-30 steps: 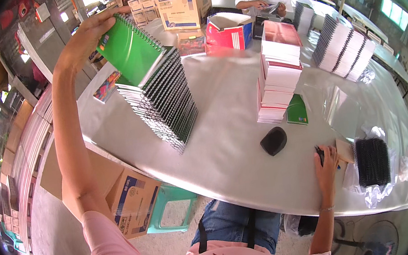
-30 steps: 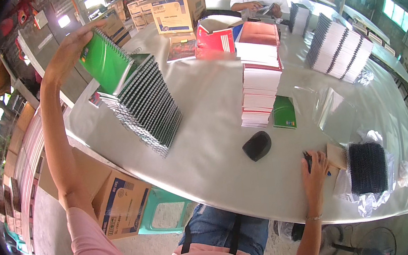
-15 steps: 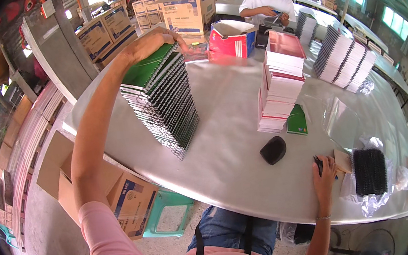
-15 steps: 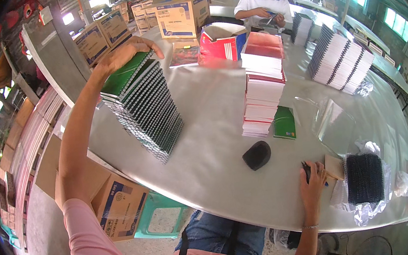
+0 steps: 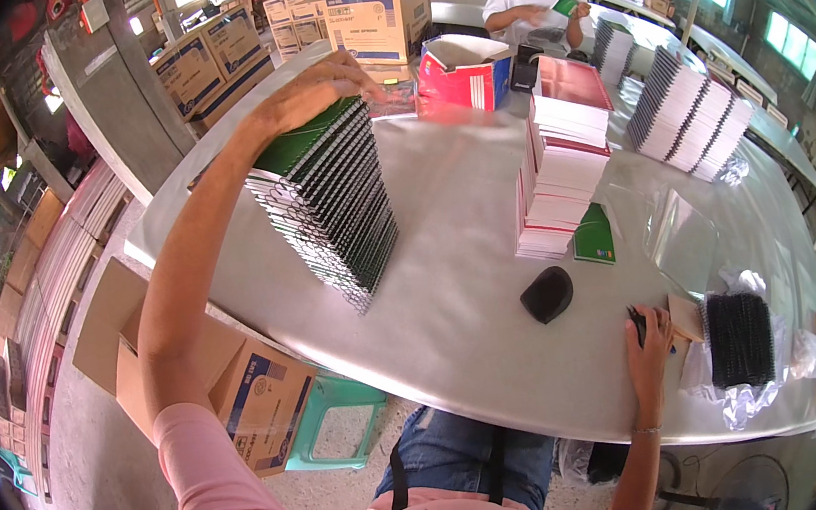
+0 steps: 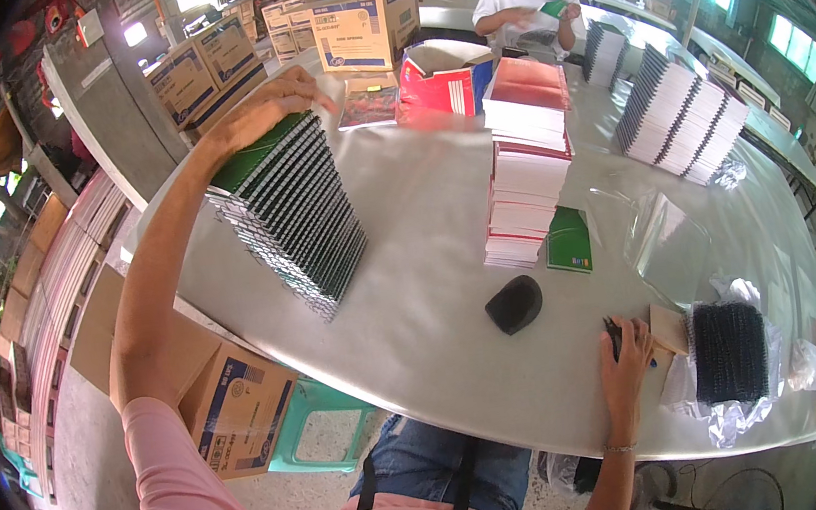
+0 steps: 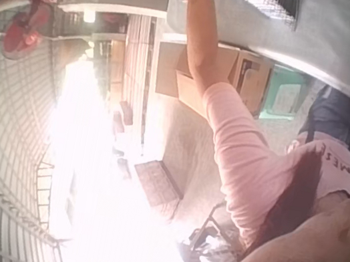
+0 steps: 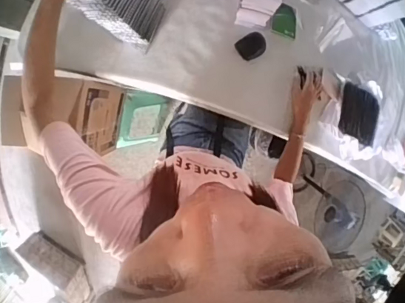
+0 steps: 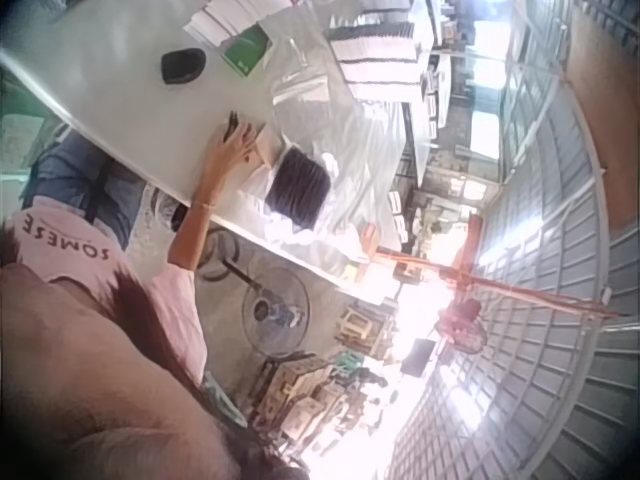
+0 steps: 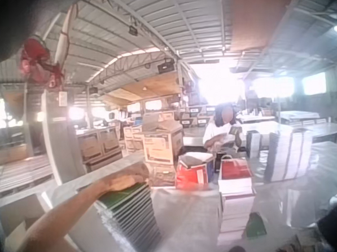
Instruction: The person assembles spiral notebooks by threading a metal coil through pre-punched paper stacks and covers, then uses pliers to clip and secure the ends of the coil.
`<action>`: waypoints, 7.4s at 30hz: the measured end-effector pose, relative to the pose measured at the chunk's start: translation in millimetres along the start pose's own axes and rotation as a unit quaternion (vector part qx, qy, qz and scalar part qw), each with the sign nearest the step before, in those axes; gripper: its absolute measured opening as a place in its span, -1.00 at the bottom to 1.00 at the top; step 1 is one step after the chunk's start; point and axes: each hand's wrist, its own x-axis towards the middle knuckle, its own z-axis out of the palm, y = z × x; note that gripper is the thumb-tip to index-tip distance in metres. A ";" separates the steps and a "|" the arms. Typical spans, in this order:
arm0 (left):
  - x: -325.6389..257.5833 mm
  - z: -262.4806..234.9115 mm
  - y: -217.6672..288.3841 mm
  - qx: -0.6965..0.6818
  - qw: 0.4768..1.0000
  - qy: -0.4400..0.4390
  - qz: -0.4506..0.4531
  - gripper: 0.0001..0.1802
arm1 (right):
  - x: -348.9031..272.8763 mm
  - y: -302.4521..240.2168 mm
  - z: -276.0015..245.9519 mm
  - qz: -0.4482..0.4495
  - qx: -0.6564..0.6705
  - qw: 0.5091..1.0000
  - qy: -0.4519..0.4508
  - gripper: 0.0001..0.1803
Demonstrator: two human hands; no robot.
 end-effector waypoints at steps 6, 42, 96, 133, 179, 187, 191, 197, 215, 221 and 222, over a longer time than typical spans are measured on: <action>-24.8 -12.0 3.8 0.108 0.960 -0.043 -0.254 0.00 | 0.2 -1.7 -0.8 -0.011 0.011 1.000 -0.009 -0.65; -75.4 142.7 181.9 -0.065 0.996 0.055 0.031 0.19 | -247.0 94.5 187.1 0.087 0.046 0.943 -0.318 -0.53; -189.5 516.7 119.4 -0.161 0.916 -0.172 -0.325 0.05 | -187.4 11.5 61.1 0.048 0.082 0.831 -0.548 -0.13; -197.8 246.0 196.5 -0.505 0.674 -0.538 0.032 -0.32 | 171.0 -16.9 99.9 0.179 0.078 0.981 -0.006 -0.34; -89.1 273.6 238.6 0.059 0.997 0.050 -0.013 -0.49 | 26.9 144.0 -120.4 0.137 -0.266 0.941 0.159 -0.82; -72.2 273.4 255.6 -0.077 0.988 0.121 -0.059 -0.47 | 37.4 128.5 -141.3 0.102 -0.228 0.934 0.255 -0.67; -69.3 278.1 257.8 -0.068 0.977 0.171 -0.108 -0.43 | 27.0 45.7 -129.9 0.053 0.112 0.980 0.156 -0.81; -74.8 274.8 257.4 -0.070 0.969 0.199 -0.132 -0.46 | 5.5 -62.4 -91.8 0.034 0.301 0.952 -0.042 -0.78; -69.9 285.5 263.5 -0.066 0.965 0.213 -0.141 -0.50 | -18.7 -104.8 -49.9 -0.002 0.327 0.936 -0.128 -0.73; -69.1 285.2 261.4 -0.067 0.967 0.202 -0.143 -0.47 | -27.1 -107.0 -39.6 0.026 0.405 0.908 -0.105 -0.76; -69.5 285.0 260.4 -0.067 0.968 0.199 -0.141 -0.46 | -28.1 -106.6 -37.0 0.021 0.410 0.907 -0.098 -0.77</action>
